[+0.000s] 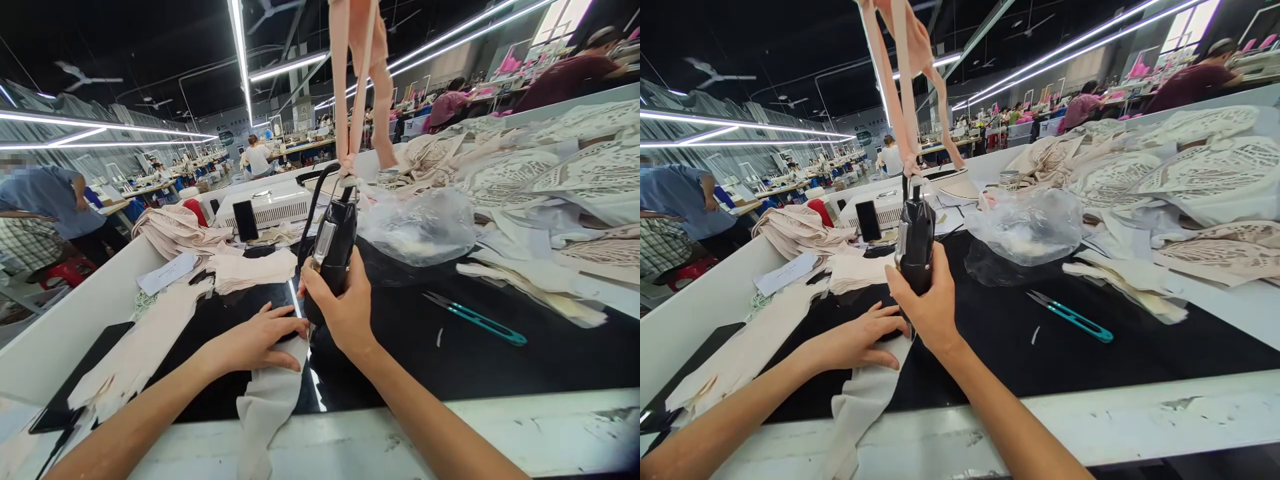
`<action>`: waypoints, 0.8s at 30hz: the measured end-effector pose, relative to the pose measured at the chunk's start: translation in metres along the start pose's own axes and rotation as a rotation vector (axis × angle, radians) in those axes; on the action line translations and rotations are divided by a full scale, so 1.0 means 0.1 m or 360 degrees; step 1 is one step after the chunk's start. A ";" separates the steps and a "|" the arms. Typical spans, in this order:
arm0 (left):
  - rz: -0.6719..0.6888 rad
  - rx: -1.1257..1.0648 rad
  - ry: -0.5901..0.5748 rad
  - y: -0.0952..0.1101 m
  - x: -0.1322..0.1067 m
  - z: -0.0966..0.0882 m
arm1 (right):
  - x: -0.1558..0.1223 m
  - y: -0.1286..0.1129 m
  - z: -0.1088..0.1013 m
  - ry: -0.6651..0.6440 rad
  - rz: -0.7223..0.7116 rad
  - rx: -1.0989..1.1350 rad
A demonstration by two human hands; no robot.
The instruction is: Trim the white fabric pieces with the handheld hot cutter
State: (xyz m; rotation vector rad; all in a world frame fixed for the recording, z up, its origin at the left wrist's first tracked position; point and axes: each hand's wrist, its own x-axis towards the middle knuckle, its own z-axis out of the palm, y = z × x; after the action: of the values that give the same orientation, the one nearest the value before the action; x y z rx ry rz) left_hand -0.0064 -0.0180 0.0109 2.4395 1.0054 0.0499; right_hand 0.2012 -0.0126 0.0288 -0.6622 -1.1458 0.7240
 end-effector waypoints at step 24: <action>0.0021 -0.0043 -0.0022 -0.02 0.06 -0.02 | -0.20 0.02 -0.04 -0.0064 0.0014 -0.0046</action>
State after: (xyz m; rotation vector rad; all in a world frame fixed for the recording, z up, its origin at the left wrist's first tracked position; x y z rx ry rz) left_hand -0.0038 -0.0116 0.0103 2.4186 0.9769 0.0511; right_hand 0.1995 -0.0277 0.0148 -0.6799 -1.1925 0.7325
